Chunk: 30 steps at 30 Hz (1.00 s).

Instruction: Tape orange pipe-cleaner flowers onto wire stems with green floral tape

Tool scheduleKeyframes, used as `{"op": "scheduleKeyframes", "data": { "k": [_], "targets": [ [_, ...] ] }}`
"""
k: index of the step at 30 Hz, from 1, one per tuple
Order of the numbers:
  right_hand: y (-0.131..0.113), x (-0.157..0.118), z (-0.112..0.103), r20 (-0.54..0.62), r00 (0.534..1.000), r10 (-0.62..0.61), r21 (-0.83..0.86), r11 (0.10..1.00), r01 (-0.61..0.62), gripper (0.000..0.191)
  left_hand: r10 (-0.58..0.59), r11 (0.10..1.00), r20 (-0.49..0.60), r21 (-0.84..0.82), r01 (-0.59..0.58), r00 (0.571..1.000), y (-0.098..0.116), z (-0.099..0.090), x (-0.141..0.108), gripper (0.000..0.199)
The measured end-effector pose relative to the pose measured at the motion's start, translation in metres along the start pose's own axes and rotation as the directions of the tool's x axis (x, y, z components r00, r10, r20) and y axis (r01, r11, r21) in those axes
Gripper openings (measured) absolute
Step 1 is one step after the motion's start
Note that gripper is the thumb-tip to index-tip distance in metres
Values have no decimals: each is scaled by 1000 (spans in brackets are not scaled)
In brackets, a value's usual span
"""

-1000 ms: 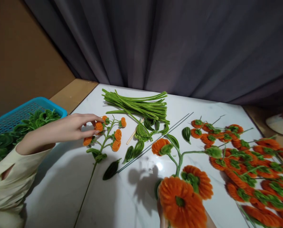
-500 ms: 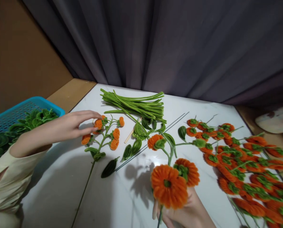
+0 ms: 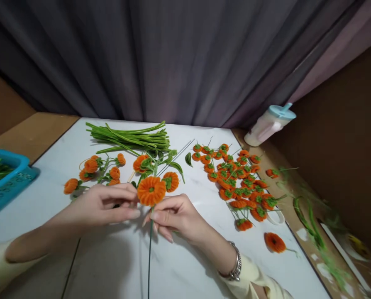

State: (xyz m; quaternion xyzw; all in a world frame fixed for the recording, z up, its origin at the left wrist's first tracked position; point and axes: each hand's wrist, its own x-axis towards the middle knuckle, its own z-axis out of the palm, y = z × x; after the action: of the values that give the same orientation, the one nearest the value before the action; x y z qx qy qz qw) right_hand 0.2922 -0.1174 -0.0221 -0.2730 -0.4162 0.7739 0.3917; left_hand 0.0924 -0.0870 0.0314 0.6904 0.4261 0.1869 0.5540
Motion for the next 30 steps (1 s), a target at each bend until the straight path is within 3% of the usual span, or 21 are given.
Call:
{"op": "scheduleKeyframes", "data": {
  "k": [4,9,14,17,22,25,30],
  "targets": [
    [-7,-6,8,18,1000,-10,-24,1000,10,22,53,987,-20,-151,-56,998,16,16,7,21],
    [-16,-12,8,24,1000,-18,-82,996,20,18,77,983,-82,-159,-90,994,25,24,2,21],
    [-8,-4,-5,197,979,42,23,999,-48,27,86,964,-49,-249,-95,995,26,30,1,26],
    [1,3,-10,233,970,67,44,996,-79,35,78,946,-46,-313,-89,996,25,32,3,27],
    [9,9,-10,259,962,89,64,992,-109,41,109,929,55,-362,-82,993,22,28,9,31],
    [11,11,-8,268,958,102,63,990,-123,42,124,903,143,-427,-52,982,18,25,16,23],
    [8,13,-2,266,959,100,22,994,-110,38,141,808,386,-577,119,912,12,26,27,41]
  ]
}}
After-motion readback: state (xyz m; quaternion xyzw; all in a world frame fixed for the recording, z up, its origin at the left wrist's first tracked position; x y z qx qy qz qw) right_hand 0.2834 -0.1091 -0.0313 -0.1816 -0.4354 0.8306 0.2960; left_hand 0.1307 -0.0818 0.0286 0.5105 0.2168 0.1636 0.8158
